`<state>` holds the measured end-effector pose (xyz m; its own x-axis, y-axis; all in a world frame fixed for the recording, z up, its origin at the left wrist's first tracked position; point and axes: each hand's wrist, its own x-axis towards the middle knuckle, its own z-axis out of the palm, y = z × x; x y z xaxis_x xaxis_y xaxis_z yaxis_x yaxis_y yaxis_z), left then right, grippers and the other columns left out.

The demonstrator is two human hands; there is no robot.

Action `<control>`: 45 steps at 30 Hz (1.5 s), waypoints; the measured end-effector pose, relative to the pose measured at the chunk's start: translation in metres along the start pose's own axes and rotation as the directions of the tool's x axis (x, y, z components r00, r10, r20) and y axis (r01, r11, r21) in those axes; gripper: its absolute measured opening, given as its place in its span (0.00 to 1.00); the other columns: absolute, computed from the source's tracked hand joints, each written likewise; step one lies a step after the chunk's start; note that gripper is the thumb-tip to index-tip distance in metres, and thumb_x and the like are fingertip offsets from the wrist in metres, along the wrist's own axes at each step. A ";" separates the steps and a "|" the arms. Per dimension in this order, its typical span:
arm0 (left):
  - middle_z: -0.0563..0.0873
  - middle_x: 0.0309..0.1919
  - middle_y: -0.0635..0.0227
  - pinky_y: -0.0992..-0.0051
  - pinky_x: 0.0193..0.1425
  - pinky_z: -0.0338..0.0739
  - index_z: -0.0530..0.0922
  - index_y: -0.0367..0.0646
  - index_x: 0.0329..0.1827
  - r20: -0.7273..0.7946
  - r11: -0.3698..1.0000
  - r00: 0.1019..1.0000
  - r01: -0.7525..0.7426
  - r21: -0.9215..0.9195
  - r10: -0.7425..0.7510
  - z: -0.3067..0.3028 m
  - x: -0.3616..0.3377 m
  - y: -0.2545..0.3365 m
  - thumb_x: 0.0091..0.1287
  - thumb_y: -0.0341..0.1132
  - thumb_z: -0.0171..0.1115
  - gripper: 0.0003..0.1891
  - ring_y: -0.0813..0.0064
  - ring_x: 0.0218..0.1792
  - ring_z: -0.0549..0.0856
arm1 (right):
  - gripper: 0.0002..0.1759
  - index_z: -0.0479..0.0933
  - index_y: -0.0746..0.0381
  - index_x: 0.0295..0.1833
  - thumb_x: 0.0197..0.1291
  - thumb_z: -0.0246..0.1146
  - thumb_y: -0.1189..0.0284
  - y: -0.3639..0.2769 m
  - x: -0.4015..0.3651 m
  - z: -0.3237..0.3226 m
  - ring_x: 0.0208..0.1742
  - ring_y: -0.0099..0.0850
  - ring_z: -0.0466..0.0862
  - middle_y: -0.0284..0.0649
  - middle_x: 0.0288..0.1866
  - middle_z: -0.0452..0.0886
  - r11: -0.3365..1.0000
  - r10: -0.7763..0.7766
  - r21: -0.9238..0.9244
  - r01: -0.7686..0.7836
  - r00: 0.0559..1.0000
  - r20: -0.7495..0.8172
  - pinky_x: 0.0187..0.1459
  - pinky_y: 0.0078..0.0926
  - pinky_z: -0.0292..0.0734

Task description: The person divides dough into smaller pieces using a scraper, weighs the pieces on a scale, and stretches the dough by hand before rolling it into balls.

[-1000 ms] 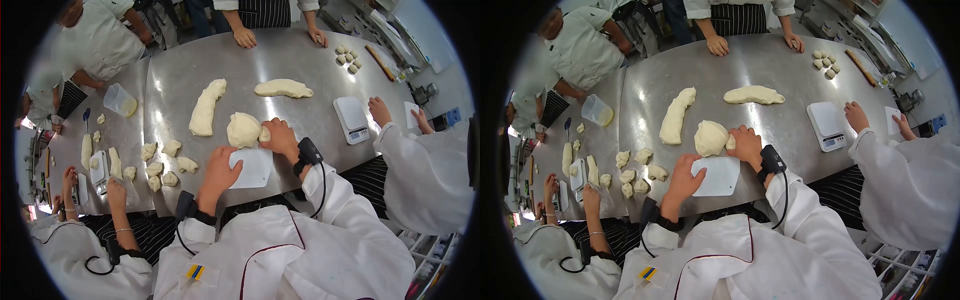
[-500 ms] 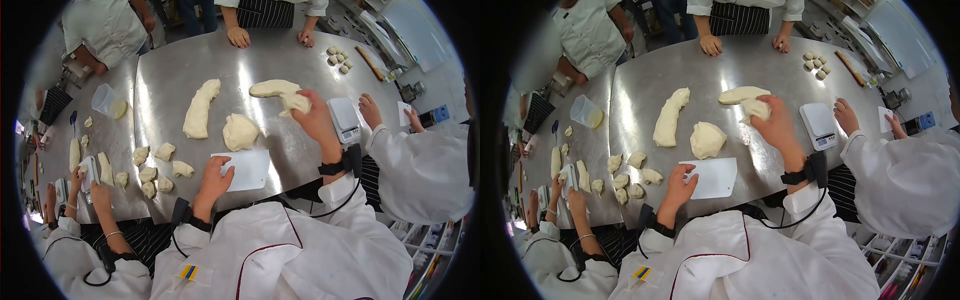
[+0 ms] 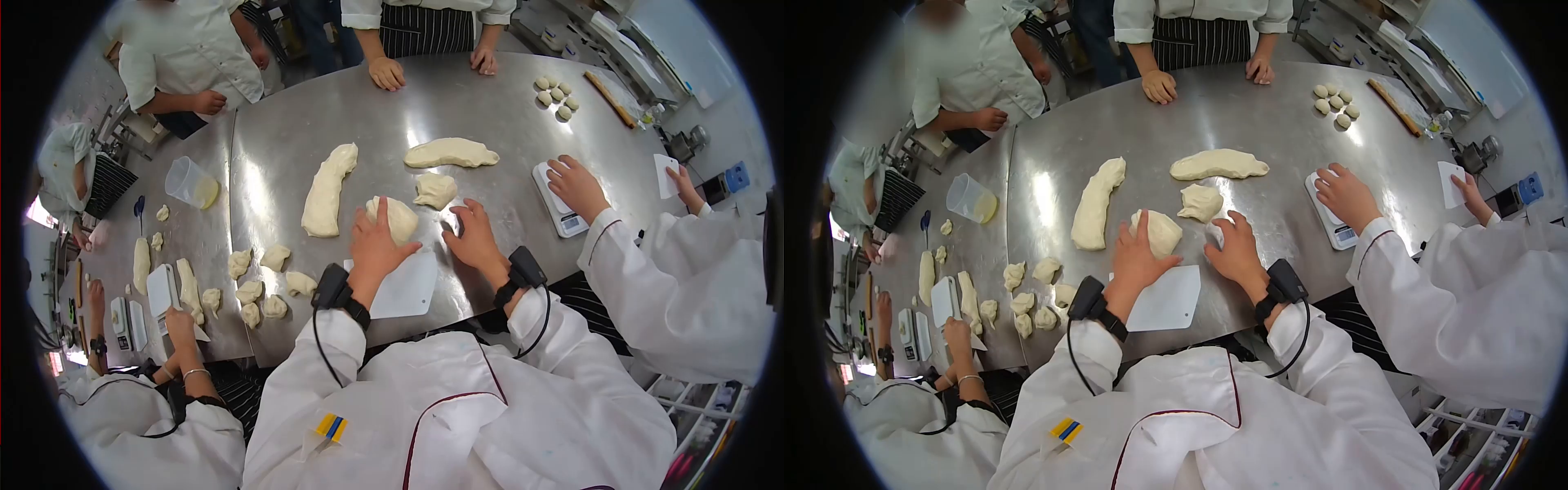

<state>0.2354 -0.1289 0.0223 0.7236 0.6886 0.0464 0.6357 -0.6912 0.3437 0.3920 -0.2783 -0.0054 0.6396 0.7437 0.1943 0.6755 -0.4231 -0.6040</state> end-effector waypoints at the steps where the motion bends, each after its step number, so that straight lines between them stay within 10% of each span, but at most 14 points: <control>1: 0.69 0.60 0.40 0.55 0.58 0.75 0.60 0.52 0.75 0.066 0.994 0.996 0.047 0.095 -0.054 -0.005 0.009 0.011 0.50 0.49 0.73 0.48 0.41 0.59 0.71 | 0.29 0.74 0.62 0.59 0.50 0.68 0.65 0.004 -0.003 0.001 0.67 0.56 0.67 0.58 0.68 0.64 1.000 0.014 0.016 -0.015 1.000 0.017 0.66 0.45 0.65; 7: 0.69 0.59 0.47 0.58 0.59 0.74 0.72 0.46 0.64 0.167 0.995 0.986 0.032 -0.099 -0.015 -0.005 0.073 -0.004 0.50 0.43 0.73 0.36 0.48 0.57 0.74 | 0.23 0.77 0.63 0.53 0.49 0.67 0.69 0.015 -0.017 -0.007 0.66 0.54 0.68 0.58 0.66 0.67 0.988 0.051 0.144 -0.061 0.996 0.069 0.67 0.41 0.66; 13: 0.71 0.57 0.51 0.56 0.64 0.69 0.74 0.42 0.62 -0.401 0.961 0.903 -0.231 -0.150 0.154 -0.023 0.111 -0.016 0.47 0.36 0.72 0.35 0.47 0.60 0.71 | 0.20 0.78 0.64 0.49 0.49 0.67 0.70 0.023 -0.026 -0.009 0.63 0.51 0.71 0.55 0.61 0.71 0.981 0.054 0.183 -0.059 0.998 0.032 0.64 0.40 0.67; 18: 0.55 0.75 0.44 0.57 0.75 0.58 0.51 0.46 0.78 0.322 0.994 0.944 -0.097 0.043 0.078 -0.053 0.110 -0.019 0.48 0.39 0.75 0.54 0.42 0.74 0.56 | 0.19 0.78 0.63 0.48 0.48 0.67 0.69 0.013 -0.026 -0.012 0.60 0.50 0.72 0.53 0.58 0.73 0.970 0.059 0.232 -0.073 0.996 0.066 0.63 0.39 0.69; 23: 0.71 0.64 0.44 0.57 0.71 0.62 0.61 0.36 0.72 -0.193 0.906 0.978 -0.149 -0.396 0.076 -0.015 0.052 -0.042 0.51 0.39 0.72 0.45 0.49 0.68 0.67 | 0.19 0.78 0.63 0.48 0.48 0.67 0.70 0.015 -0.030 -0.001 0.60 0.50 0.73 0.53 0.58 0.73 0.972 0.041 0.231 -0.049 0.998 0.037 0.62 0.39 0.70; 33: 0.62 0.70 0.48 0.39 0.71 0.49 0.70 0.53 0.69 0.255 0.940 0.925 -0.320 0.117 0.283 -0.023 -0.110 -0.050 0.45 0.56 0.72 0.45 0.45 0.72 0.58 | 0.22 0.79 0.58 0.48 0.46 0.71 0.62 -0.011 -0.030 0.010 0.65 0.47 0.71 0.44 0.58 0.77 0.886 -0.416 0.328 0.327 0.873 0.253 0.66 0.42 0.64; 45: 0.77 0.52 0.59 0.57 0.60 0.69 0.77 0.45 0.52 -0.235 0.982 0.971 0.000 -0.190 -0.046 -0.007 -0.116 -0.082 0.51 0.39 0.67 0.23 0.55 0.56 0.74 | 0.22 0.79 0.55 0.51 0.49 0.70 0.60 -0.040 -0.023 0.038 0.74 0.51 0.61 0.43 0.66 0.72 0.842 -0.539 0.233 0.486 0.746 0.391 0.70 0.46 0.58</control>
<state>0.0976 -0.1503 -0.0045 0.6104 0.7517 0.2497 0.5730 -0.6367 0.5160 0.3366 -0.2594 -0.0149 -0.0302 0.9853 0.1683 0.7941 0.1259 -0.5946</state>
